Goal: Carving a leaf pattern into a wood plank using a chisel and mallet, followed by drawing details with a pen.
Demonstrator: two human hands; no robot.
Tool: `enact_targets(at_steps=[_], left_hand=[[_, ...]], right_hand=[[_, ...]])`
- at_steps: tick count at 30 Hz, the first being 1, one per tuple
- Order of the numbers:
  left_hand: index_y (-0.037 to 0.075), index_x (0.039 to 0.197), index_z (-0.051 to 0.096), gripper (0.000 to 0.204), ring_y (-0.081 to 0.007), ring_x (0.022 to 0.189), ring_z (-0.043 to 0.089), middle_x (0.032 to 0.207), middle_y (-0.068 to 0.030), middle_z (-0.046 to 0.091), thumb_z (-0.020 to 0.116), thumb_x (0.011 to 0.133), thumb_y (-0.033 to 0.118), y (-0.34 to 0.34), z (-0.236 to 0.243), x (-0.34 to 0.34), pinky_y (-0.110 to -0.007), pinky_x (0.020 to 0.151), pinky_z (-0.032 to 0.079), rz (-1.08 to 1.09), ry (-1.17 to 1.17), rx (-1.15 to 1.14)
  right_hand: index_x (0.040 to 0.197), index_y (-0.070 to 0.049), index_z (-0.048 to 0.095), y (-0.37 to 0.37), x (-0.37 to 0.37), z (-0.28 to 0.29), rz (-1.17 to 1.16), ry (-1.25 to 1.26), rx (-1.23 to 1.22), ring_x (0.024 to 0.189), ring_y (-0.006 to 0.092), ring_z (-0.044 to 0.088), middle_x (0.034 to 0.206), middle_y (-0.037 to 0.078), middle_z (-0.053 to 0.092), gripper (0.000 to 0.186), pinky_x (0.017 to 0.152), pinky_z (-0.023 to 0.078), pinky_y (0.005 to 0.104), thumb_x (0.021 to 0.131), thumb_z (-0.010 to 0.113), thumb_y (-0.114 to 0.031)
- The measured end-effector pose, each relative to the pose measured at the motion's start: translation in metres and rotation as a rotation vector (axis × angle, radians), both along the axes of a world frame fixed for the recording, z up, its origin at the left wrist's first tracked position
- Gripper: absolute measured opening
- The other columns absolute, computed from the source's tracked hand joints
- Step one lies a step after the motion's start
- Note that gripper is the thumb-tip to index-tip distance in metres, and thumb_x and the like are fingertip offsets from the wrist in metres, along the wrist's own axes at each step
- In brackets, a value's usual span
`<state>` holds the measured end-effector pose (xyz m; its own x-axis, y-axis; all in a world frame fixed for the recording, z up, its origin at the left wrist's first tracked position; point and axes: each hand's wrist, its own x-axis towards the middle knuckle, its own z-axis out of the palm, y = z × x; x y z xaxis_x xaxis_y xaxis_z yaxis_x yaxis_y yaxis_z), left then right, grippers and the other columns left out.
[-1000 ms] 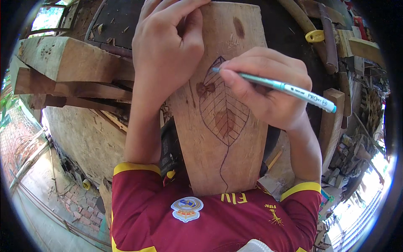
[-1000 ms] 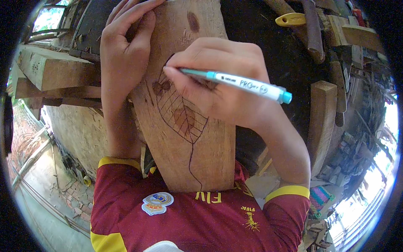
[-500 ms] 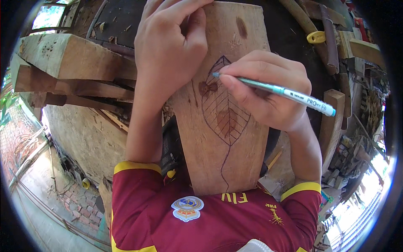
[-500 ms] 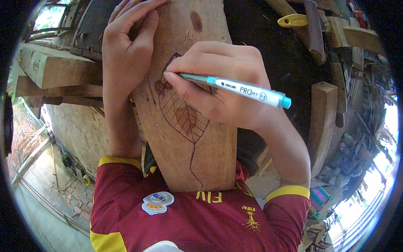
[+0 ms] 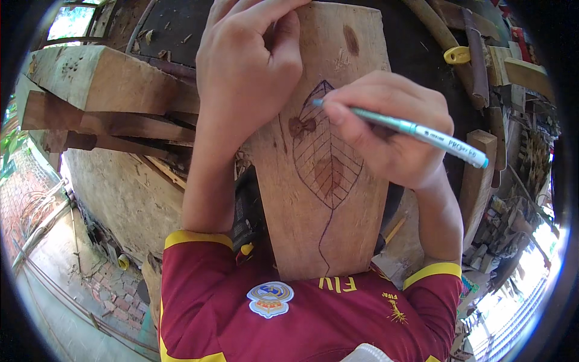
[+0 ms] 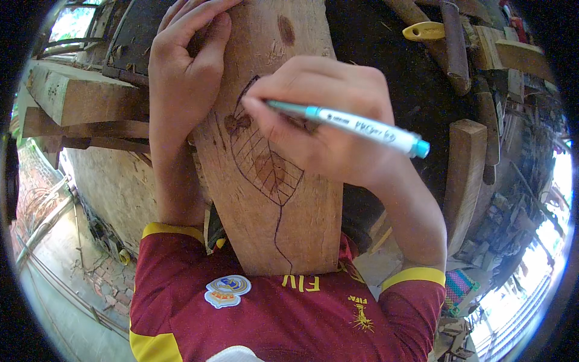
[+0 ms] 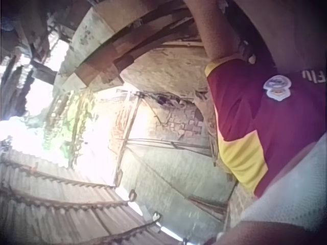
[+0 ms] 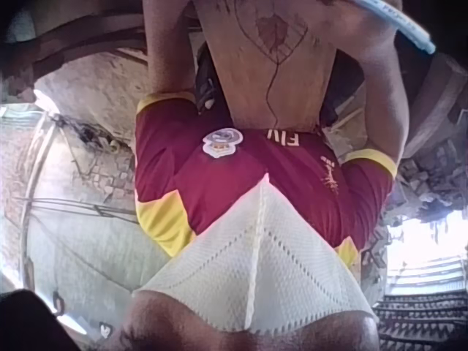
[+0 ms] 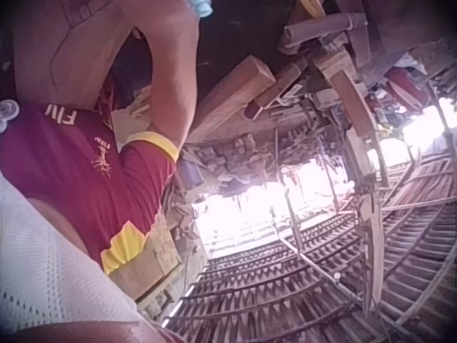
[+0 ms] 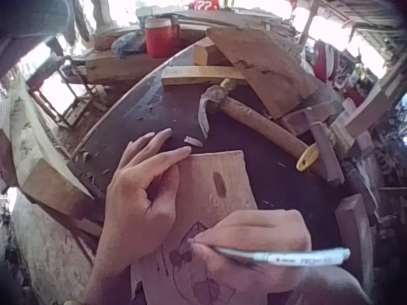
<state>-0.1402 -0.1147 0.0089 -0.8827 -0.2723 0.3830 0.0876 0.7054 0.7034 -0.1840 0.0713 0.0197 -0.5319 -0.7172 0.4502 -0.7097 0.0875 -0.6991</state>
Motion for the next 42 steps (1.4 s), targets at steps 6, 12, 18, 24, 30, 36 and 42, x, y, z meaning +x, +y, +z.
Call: enact_targets(at_steps=[6, 12, 18, 24, 30, 36, 42], left_hand=[[0.002, 0.119, 0.073, 0.030, -0.0409, 0.137, 0.050, 0.138, -0.0264, 0.060, 0.058, 0.094, 0.006, -0.009, -0.020, -0.004, -0.043, 0.115, 0.038, 0.007, 0.028, -0.056], [0.002, 0.119, 0.073, 0.030, -0.0408, 0.137, 0.050, 0.138, -0.0264, 0.060, 0.058, 0.094, 0.006, -0.001, 0.000, 0.001, -0.043, 0.115, 0.037, 0.007, -0.011, -0.007], [0.001, 0.119, 0.073, 0.029, -0.0411, 0.137, 0.050, 0.138, -0.0268, 0.060, 0.058, 0.094, 0.006, -0.010, -0.020, -0.004, -0.043, 0.114, 0.038, 0.008, 0.021, -0.063], [0.001, 0.118, 0.072, 0.029, -0.0412, 0.136, 0.050, 0.138, -0.0272, 0.060, 0.058, 0.093, 0.006, -0.003, -0.002, 0.001, -0.043, 0.114, 0.039, 0.002, -0.001, -0.002], [0.000, 0.118, 0.072, 0.029, -0.0415, 0.136, 0.050, 0.138, -0.0273, 0.060, 0.058, 0.093, 0.006, -0.002, 0.001, 0.002, -0.043, 0.114, 0.039, -0.004, -0.001, 0.019], [0.000, 0.117, 0.072, 0.029, -0.0419, 0.135, 0.050, 0.137, -0.0274, 0.060, 0.058, 0.093, 0.006, -0.004, -0.003, 0.001, -0.043, 0.113, 0.039, -0.003, 0.013, -0.008], [0.000, 0.118, 0.072, 0.029, -0.0420, 0.136, 0.050, 0.137, -0.0275, 0.060, 0.058, 0.094, 0.006, -0.004, -0.004, 0.001, -0.043, 0.114, 0.038, -0.008, 0.013, -0.011]], right_hand=[[0.089, 0.003, 0.075, -0.002, 0.001, 0.000, 0.014, -0.010, 0.000, 0.065, 0.0195, 0.070, 0.078, 0.013, 0.072, 0.009, 0.057, 0.053, 0.0263, 0.081, 0.079, 0.002], [0.090, 0.004, 0.074, -0.002, 0.004, -0.002, 0.039, 0.011, -0.006, 0.066, 0.0188, 0.070, 0.080, 0.014, 0.073, 0.010, 0.057, 0.053, 0.0262, 0.081, 0.078, 0.003], [0.091, 0.004, 0.075, -0.004, 0.006, 0.000, 0.093, 0.022, 0.013, 0.066, 0.0211, 0.071, 0.079, 0.014, 0.072, 0.011, 0.057, 0.054, 0.0260, 0.081, 0.078, 0.000], [0.091, 0.003, 0.075, -0.003, 0.004, -0.003, 0.086, 0.034, 0.001, 0.066, 0.0222, 0.070, 0.079, 0.013, 0.072, 0.012, 0.058, 0.055, 0.0270, 0.080, 0.079, 0.001], [0.091, 0.004, 0.074, -0.004, 0.005, -0.003, 0.102, 0.031, -0.012, 0.065, 0.0227, 0.070, 0.078, 0.014, 0.072, 0.011, 0.057, 0.055, 0.0275, 0.081, 0.077, 0.002], [0.091, 0.003, 0.074, -0.005, 0.005, -0.002, 0.103, 0.051, -0.009, 0.065, 0.0231, 0.070, 0.078, 0.014, 0.071, 0.014, 0.057, 0.054, 0.0282, 0.078, 0.078, 0.004], [0.092, 0.003, 0.074, -0.004, 0.005, -0.004, 0.140, 0.057, -0.017, 0.065, 0.0237, 0.070, 0.079, 0.013, 0.072, 0.015, 0.056, 0.055, 0.0293, 0.078, 0.079, 0.002]])
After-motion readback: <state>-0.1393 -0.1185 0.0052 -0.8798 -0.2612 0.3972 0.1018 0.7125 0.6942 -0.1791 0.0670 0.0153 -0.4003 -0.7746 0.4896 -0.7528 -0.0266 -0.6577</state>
